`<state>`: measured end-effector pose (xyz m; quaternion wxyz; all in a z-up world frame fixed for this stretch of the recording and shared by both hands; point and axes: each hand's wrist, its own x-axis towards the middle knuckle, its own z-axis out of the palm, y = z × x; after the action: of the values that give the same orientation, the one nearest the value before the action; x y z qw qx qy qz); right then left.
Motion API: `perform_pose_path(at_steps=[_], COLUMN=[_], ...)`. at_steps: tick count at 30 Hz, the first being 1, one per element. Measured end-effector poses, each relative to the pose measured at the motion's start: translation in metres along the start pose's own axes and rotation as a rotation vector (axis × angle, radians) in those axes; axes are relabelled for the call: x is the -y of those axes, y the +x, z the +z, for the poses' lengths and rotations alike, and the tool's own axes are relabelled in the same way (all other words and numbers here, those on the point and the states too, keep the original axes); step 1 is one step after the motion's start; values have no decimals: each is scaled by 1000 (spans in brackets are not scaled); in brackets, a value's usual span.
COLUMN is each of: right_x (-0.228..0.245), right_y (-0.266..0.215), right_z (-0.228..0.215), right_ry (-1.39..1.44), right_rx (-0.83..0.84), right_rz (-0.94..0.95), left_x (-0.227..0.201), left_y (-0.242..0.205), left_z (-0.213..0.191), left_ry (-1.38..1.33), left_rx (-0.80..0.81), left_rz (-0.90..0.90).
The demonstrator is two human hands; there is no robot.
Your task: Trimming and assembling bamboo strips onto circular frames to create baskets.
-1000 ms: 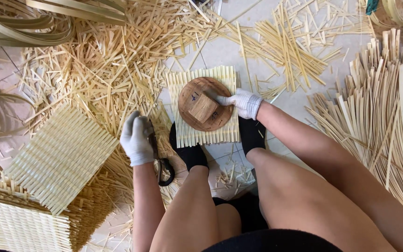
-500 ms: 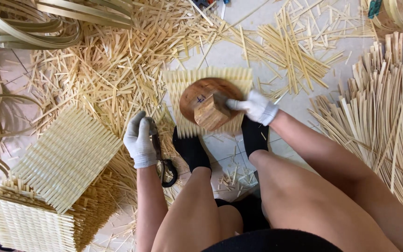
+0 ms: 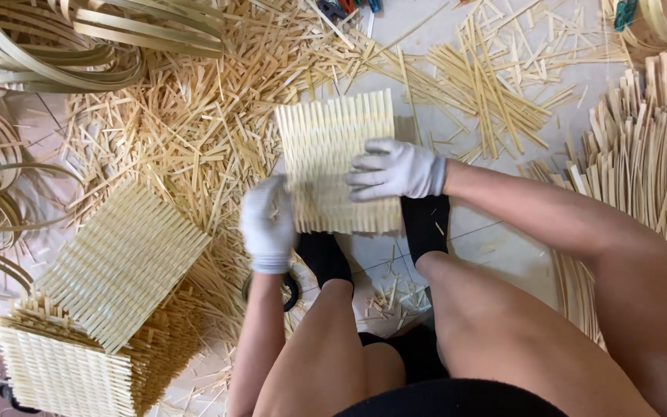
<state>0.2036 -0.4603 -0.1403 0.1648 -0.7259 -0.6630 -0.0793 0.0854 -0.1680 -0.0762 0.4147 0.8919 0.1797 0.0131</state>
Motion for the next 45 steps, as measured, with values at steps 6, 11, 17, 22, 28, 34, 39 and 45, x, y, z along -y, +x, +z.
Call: perform_pose_path(at_steps=[6, 11, 17, 22, 28, 34, 39, 45], right_x=[-7, 6, 28, 25, 25, 27, 26, 26], right_y=[-36, -13, 2, 18, 0, -2, 0, 4], right_z=[9, -21, -19, -47, -20, -20, -27, -28], right_ry=[89, 112, 85, 254, 634, 668, 672, 685], right_rx=[49, 265, 265, 357, 23, 31, 53, 100], right_rz=[-25, 53, 608, 1226, 1484, 1526, 1563, 1553], left_x=[-44, -49, -51, -24, -16, -11, -14, -11], left_y=[-13, -14, -6, -2, 1, -4, -8, -9], left_z=[35, 37, 36, 42, 37, 43, 44, 43], left_ry=[340, 399, 354, 311, 186, -94, -53, -32], left_rx=[262, 289, 322, 292, 83, 151, 181, 171], left_rz=[548, 574, 515, 399, 100, -21, -91, -53])
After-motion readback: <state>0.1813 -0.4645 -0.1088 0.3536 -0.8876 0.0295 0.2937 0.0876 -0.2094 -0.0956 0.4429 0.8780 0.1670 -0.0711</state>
